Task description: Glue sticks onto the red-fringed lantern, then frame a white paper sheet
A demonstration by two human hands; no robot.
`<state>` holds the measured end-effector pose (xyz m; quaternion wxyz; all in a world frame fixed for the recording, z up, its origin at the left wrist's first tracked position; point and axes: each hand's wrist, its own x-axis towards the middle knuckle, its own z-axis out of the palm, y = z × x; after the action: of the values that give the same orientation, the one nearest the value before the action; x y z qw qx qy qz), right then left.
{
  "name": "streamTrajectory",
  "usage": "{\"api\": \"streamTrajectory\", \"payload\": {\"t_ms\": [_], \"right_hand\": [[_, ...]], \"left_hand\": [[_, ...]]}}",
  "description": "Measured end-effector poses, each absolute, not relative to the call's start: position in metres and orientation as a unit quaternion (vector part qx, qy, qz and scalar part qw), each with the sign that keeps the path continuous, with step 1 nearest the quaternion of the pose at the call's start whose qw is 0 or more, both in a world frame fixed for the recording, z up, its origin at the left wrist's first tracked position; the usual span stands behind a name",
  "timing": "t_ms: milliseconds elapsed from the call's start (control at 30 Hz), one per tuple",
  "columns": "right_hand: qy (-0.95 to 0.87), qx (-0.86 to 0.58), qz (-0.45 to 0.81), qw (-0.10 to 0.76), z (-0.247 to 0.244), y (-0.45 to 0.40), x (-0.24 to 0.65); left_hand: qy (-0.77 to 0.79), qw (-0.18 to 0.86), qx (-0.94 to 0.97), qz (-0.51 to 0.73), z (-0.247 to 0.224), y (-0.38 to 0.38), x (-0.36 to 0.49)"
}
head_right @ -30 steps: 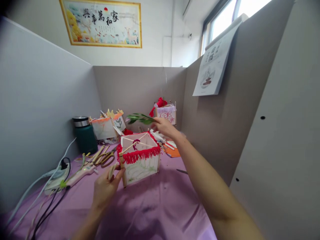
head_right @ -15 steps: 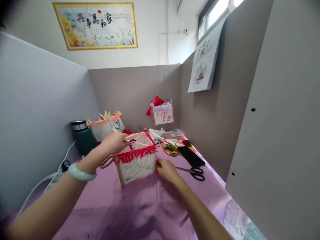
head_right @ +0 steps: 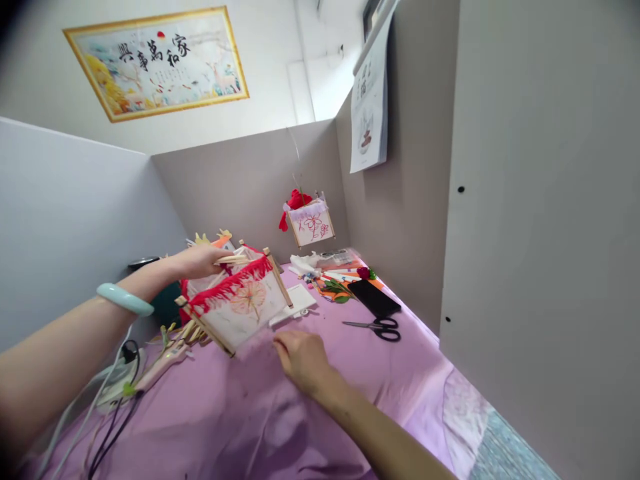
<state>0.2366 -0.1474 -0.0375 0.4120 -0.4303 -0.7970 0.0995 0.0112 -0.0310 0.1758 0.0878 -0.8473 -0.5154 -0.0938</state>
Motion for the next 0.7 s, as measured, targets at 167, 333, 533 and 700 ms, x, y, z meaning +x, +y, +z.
{"api": "streamTrajectory", "payload": {"t_ms": [167,333,533,700], "right_hand": [[-0.778,-0.459,0.11,0.415,-0.03,-0.134,0.245],[-0.79,-0.457,0.109,0.394,-0.029,-0.129,0.248],[-0.814,-0.446,0.102,0.357,-0.033,-0.13,0.249],[-0.832,-0.444,0.082,0.323,-0.036,-0.13,0.249]], "left_hand": [[-0.502,0.103,-0.857,-0.058,0.199,-0.036,-0.004],[-0.508,0.061,-0.857,-0.062,0.206,-0.039,-0.008],[-0.517,0.049,-0.852,-0.056,0.209,-0.04,-0.015],[-0.52,0.024,-0.849,-0.095,0.204,-0.049,-0.014]]}}
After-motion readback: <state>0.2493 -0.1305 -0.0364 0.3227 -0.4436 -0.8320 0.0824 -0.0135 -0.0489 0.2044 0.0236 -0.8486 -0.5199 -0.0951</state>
